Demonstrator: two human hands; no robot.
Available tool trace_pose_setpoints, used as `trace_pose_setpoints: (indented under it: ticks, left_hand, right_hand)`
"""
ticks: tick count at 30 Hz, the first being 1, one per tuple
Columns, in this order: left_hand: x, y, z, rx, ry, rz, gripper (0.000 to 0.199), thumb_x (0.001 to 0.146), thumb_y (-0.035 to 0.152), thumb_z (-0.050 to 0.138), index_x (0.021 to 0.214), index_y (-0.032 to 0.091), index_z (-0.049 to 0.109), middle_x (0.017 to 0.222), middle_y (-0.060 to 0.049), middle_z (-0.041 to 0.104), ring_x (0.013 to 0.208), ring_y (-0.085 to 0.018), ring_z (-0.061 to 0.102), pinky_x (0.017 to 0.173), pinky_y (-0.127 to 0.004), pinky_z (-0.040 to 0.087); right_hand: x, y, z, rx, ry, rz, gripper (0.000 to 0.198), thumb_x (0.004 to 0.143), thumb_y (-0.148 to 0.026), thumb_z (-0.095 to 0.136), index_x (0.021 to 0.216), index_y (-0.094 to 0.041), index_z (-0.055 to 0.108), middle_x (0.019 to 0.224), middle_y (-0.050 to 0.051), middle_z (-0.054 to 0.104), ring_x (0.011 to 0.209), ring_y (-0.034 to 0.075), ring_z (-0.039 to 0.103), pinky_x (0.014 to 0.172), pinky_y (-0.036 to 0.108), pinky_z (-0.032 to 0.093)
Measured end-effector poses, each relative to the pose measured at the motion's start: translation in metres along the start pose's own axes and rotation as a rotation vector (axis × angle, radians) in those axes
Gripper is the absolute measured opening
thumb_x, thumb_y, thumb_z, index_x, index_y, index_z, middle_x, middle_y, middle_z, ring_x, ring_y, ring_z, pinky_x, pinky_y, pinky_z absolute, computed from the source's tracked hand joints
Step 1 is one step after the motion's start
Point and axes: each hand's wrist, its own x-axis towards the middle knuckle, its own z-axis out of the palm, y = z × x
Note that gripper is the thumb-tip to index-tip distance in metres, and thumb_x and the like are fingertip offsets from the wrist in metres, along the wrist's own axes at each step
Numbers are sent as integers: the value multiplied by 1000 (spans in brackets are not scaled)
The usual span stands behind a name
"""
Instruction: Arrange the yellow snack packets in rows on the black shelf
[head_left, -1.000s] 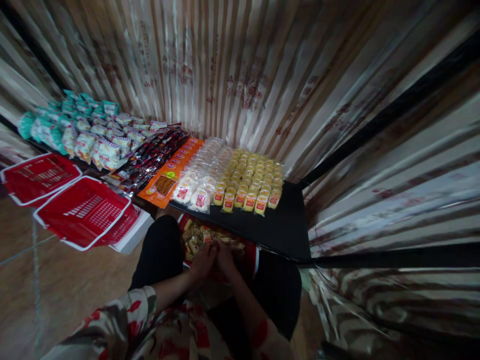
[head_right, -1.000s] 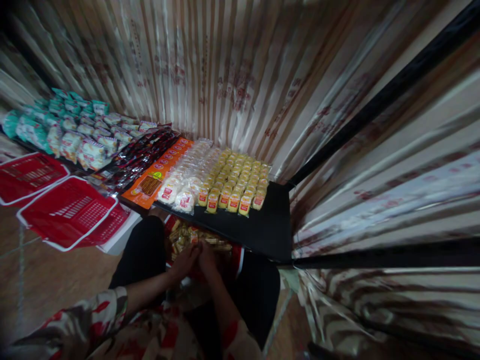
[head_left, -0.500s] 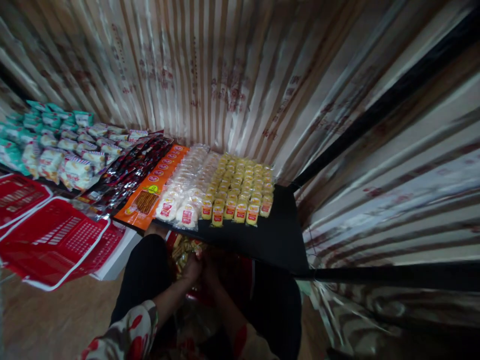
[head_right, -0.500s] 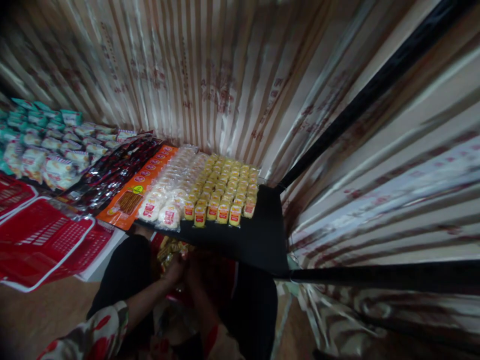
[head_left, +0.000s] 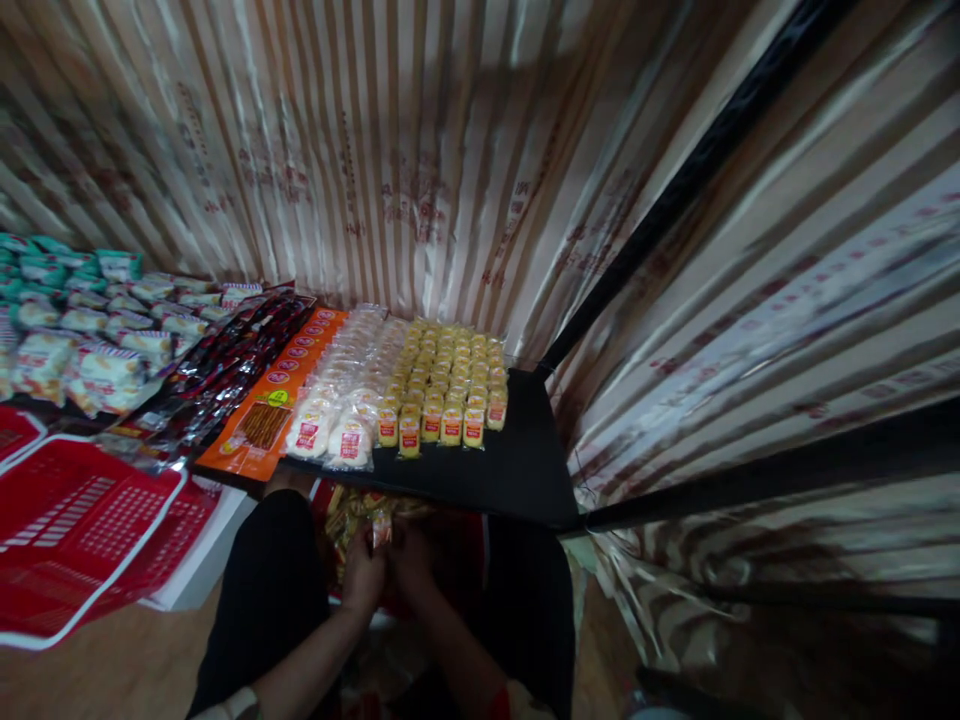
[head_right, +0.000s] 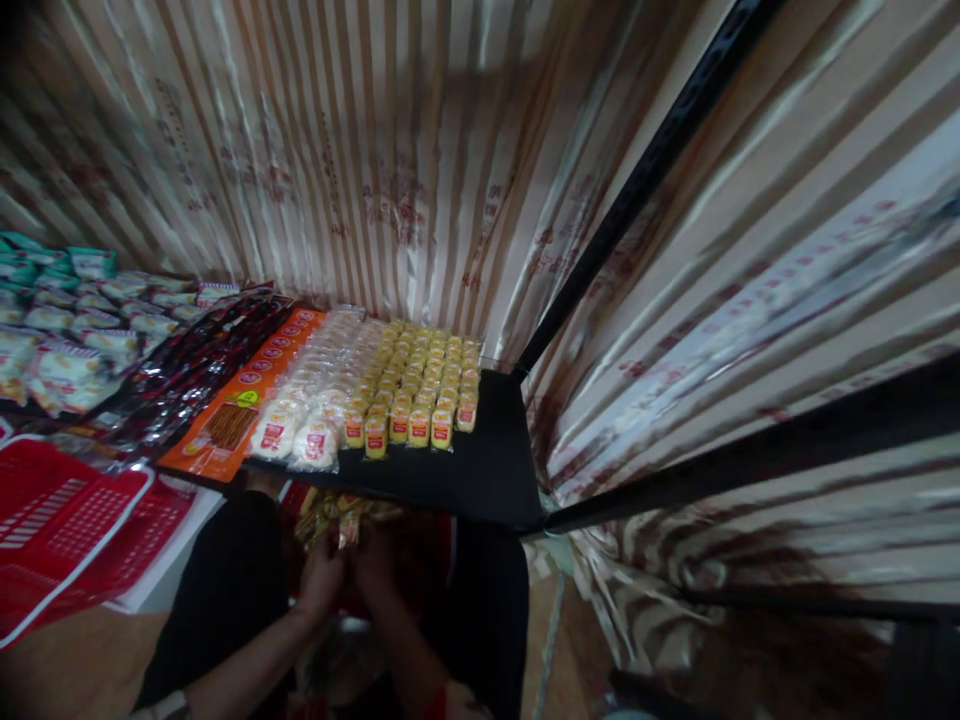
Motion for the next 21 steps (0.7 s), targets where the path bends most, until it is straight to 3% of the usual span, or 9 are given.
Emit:
trace_pose_setpoints:
  ticks: [4, 9, 13, 21]
  left_hand:
    - [-17, -2, -3, -129, 71, 158, 32, 77, 15, 41, 108, 15, 51, 110, -11, 60, 102, -19, 58, 90, -30, 45]
    - [-41, 13, -5, -230, 136, 377, 33, 75, 23, 41, 105, 15, 53, 107, -11, 59, 100, -21, 57, 92, -35, 45]
    - [-58, 44, -9, -249, 110, 516, 37, 75, 22, 39, 109, 16, 53, 110, -10, 57, 105, -21, 54, 95, -36, 42]
    - [-76, 119, 2, -319, -36, 676, 38, 82, 21, 37, 118, 16, 50, 120, -10, 54, 114, -19, 48, 102, -34, 36]
  right_hand:
    - [-19, -19, -15, 70, 56, 30, 38, 62, -12, 52, 98, -19, 61, 101, 7, 67, 96, 22, 63, 87, 36, 46]
    - [-35, -42, -43, 111, 101, -56, 36, 63, -15, 54, 99, -19, 58, 95, 6, 68, 91, 21, 64, 86, 36, 48]
    - [-42, -59, -72, 153, 102, -156, 34, 68, -19, 53, 102, -20, 55, 95, 6, 66, 86, 19, 64, 78, 32, 51]
    - [-28, -76, -133, 158, 306, -253, 35, 72, -29, 55, 106, -18, 55, 96, 7, 65, 82, 17, 63, 73, 28, 52]
